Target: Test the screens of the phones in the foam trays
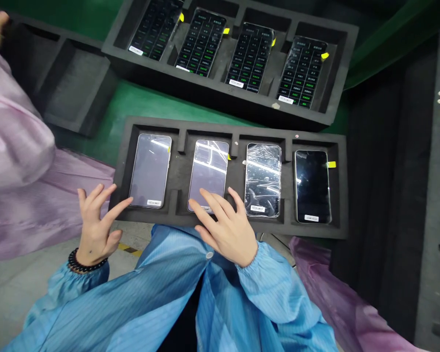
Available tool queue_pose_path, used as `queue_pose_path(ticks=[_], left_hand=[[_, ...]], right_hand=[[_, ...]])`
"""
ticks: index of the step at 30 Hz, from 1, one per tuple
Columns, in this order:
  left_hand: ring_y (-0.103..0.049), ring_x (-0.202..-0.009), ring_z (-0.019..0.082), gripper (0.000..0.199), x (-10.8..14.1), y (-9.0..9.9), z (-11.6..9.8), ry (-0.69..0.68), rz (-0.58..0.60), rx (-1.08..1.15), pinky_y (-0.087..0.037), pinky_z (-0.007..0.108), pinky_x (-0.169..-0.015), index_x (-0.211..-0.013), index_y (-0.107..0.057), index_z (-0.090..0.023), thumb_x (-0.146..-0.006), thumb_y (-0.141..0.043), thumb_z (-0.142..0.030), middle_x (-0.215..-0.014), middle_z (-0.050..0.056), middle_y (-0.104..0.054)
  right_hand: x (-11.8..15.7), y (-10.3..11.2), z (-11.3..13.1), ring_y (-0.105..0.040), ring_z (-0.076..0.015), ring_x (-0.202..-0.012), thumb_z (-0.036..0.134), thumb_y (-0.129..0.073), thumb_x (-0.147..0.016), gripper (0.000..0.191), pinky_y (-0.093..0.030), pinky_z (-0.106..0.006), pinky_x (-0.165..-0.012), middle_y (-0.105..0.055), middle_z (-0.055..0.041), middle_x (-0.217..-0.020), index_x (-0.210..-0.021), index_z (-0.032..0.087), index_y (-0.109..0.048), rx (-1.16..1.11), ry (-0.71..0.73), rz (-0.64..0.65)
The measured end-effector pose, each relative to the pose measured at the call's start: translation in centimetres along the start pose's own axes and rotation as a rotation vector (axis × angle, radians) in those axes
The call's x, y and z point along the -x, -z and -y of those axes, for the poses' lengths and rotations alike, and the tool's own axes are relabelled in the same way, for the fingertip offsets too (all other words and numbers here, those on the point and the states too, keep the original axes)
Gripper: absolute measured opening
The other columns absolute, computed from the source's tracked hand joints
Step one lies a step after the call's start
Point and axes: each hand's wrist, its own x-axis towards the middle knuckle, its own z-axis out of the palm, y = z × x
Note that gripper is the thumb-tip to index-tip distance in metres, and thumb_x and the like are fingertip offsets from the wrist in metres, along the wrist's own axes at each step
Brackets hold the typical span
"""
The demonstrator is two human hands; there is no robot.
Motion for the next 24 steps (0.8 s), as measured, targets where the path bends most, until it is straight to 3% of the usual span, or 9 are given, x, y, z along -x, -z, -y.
queue_pose_path(ticks=[3, 7, 13, 19, 24], left_hand=[[-0.026, -0.153, 0.038, 0.058, 0.04, -0.06, -0.02, -0.005, 0.012, -0.009, -0.001, 0.066, -0.126, -0.152, -0.046, -0.033, -0.102, -0.027, -0.057, -0.166, 0.006, -0.029], [-0.026, -0.153, 0.037, 0.061, 0.22, -0.11, -0.02, 0.028, -0.049, 0.009, -0.005, 0.066, -0.127, -0.156, -0.038, -0.033, -0.101, -0.028, -0.059, -0.166, 0.006, -0.029], [-0.022, -0.155, 0.034, 0.060, -0.04, -0.10, -0.18, -0.003, -0.061, 0.035, -0.003, 0.064, -0.127, -0.159, -0.030, -0.033, -0.103, -0.031, -0.053, -0.168, 0.004, -0.024], [-0.022, -0.155, 0.034, 0.057, -0.20, -0.06, -0.18, -0.010, 0.007, -0.011, 0.000, 0.062, -0.127, -0.155, -0.040, -0.034, -0.103, -0.026, -0.052, -0.168, 0.004, -0.025], [-0.024, -0.154, 0.034, 0.061, 0.07, -0.11, -0.07, 0.021, -0.068, 0.019, -0.003, 0.064, -0.128, -0.158, -0.034, -0.031, -0.103, -0.029, -0.055, -0.166, 0.007, -0.029]], right_hand=[[0.07, -0.09, -0.01, -0.061, -0.0250, -0.115, 0.033, -0.047, -0.102, 0.032, -0.031, -0.053, -0.116, -0.062, -0.0119, -0.143, -0.125, 0.021, -0.065, 0.010, 0.004, 0.012], [0.11, -0.16, -0.02, -0.062, -0.0251, -0.115, 0.033, -0.048, -0.101, 0.040, -0.032, -0.053, -0.116, -0.063, -0.0132, -0.141, -0.136, 0.018, -0.057, -0.010, 0.001, -0.023], [0.06, -0.13, -0.11, -0.062, -0.0235, -0.114, 0.035, -0.044, -0.103, 0.039, -0.034, -0.052, -0.114, -0.065, -0.0135, -0.138, -0.137, 0.019, -0.054, 0.018, 0.007, -0.038], [-0.06, 0.05, -0.08, -0.062, -0.0246, -0.113, 0.031, -0.047, -0.102, 0.032, -0.035, -0.053, -0.113, -0.066, -0.0128, -0.137, -0.126, 0.021, -0.063, 0.029, 0.025, -0.019], [0.06, -0.03, -0.14, -0.062, -0.0238, -0.114, 0.034, -0.043, -0.103, 0.038, -0.034, -0.051, -0.113, -0.065, -0.0143, -0.137, -0.136, 0.018, -0.056, 0.011, 0.011, -0.047]])
